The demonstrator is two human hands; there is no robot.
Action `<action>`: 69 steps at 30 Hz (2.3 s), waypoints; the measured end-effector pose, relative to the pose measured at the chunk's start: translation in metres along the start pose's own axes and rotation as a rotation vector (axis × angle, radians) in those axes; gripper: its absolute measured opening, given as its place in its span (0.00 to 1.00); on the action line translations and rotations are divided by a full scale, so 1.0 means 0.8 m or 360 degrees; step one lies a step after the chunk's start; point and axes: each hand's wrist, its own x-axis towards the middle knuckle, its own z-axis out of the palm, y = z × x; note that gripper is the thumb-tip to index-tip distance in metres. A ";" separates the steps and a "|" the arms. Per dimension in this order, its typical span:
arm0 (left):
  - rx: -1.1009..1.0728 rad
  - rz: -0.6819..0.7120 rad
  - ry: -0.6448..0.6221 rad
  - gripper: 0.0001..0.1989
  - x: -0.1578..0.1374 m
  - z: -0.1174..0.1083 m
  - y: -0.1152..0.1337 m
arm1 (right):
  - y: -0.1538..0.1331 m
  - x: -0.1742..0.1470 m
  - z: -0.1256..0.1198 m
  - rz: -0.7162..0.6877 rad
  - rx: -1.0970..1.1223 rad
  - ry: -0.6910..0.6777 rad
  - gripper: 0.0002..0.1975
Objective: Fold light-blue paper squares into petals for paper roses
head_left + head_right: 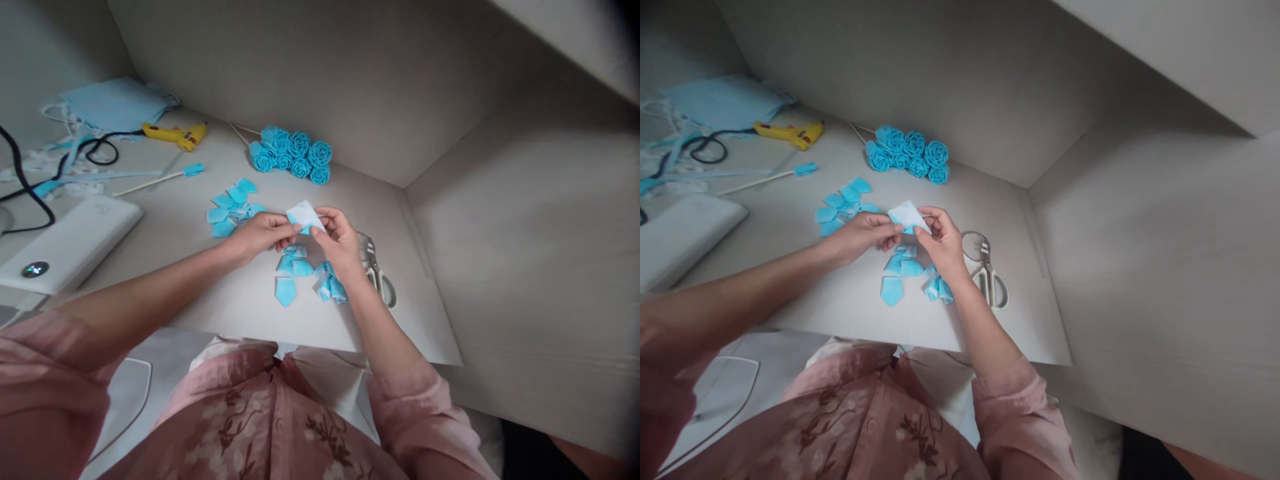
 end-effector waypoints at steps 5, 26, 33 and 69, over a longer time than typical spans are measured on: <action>-0.0014 0.0032 -0.0062 0.17 -0.001 0.001 0.000 | 0.000 0.000 -0.001 0.0014 -0.0047 -0.0047 0.28; -0.0011 0.0151 -0.0086 0.17 0.001 -0.005 -0.007 | 0.009 0.000 0.000 0.0106 0.0037 -0.0177 0.38; -0.0044 0.0064 0.0001 0.17 0.003 -0.006 -0.013 | 0.004 -0.001 0.003 0.0142 0.0135 -0.0128 0.30; -0.0085 0.0039 0.0138 0.12 0.000 -0.001 0.001 | -0.010 -0.003 -0.007 0.0220 0.0167 -0.0140 0.21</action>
